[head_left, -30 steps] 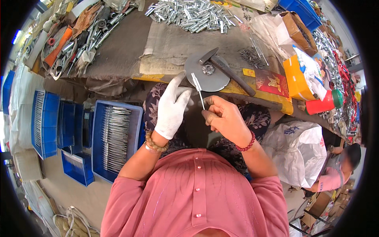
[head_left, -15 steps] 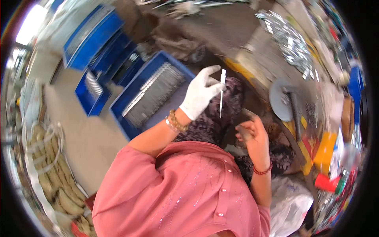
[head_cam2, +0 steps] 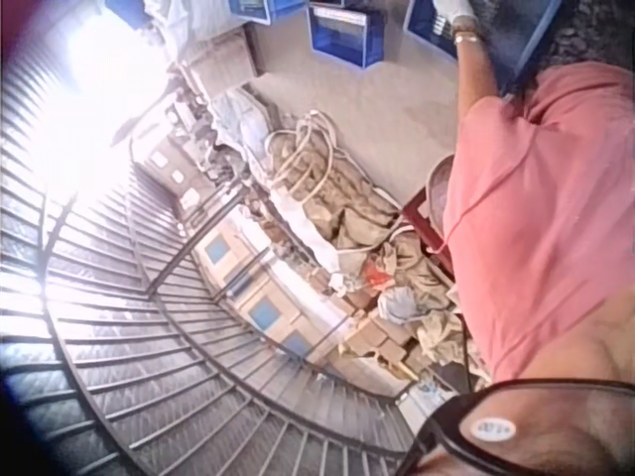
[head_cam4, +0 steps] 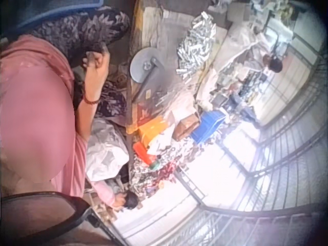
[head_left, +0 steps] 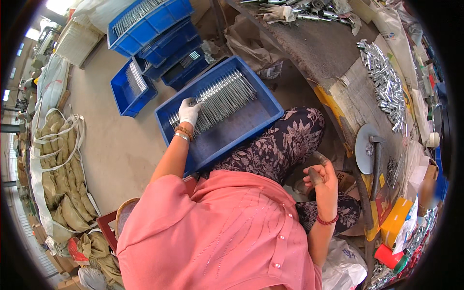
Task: The person assembles metal parts by inserting metal pins into sleeves on an anvil, securing them using a small hammer, and placing the finished components into a blue tray.
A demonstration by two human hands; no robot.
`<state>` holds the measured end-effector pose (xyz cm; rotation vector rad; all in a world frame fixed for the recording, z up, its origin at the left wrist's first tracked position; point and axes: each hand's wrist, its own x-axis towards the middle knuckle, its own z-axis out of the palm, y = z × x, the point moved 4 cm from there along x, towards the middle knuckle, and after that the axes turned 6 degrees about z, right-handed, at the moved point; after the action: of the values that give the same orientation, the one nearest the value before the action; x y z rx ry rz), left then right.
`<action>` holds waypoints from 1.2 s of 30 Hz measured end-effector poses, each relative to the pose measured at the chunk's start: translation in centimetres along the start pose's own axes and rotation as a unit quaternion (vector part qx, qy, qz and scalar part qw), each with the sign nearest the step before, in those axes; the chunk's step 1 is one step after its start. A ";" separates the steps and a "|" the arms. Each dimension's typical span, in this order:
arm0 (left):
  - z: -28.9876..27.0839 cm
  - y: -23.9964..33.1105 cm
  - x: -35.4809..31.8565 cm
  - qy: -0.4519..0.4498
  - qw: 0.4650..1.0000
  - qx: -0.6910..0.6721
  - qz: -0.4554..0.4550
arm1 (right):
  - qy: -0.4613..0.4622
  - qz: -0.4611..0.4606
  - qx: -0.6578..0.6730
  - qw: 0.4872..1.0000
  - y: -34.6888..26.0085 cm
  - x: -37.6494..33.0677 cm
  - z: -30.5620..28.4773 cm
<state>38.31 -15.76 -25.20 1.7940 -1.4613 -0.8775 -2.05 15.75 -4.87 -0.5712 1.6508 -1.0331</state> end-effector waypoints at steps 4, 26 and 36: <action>1.4 3.4 0.1 -0.012 0.999 0.035 -0.022 | 0.019 0.000 0.000 1.000 -0.2 -0.6 -0.9; 21.2 51.5 -10.5 -0.370 0.735 -0.095 0.560 | 0.333 -0.380 -0.180 0.844 -11.0 -4.6 -11.8; 37.5 59.3 -4.0 -0.362 0.683 -0.094 0.627 | 0.366 -0.219 -0.384 0.819 -17.6 13.8 -28.3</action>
<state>-25.60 -24.30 2.91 -0.0907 -2.3874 -0.8627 -35.27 5.61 4.81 -1.2356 2.7552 -0.9201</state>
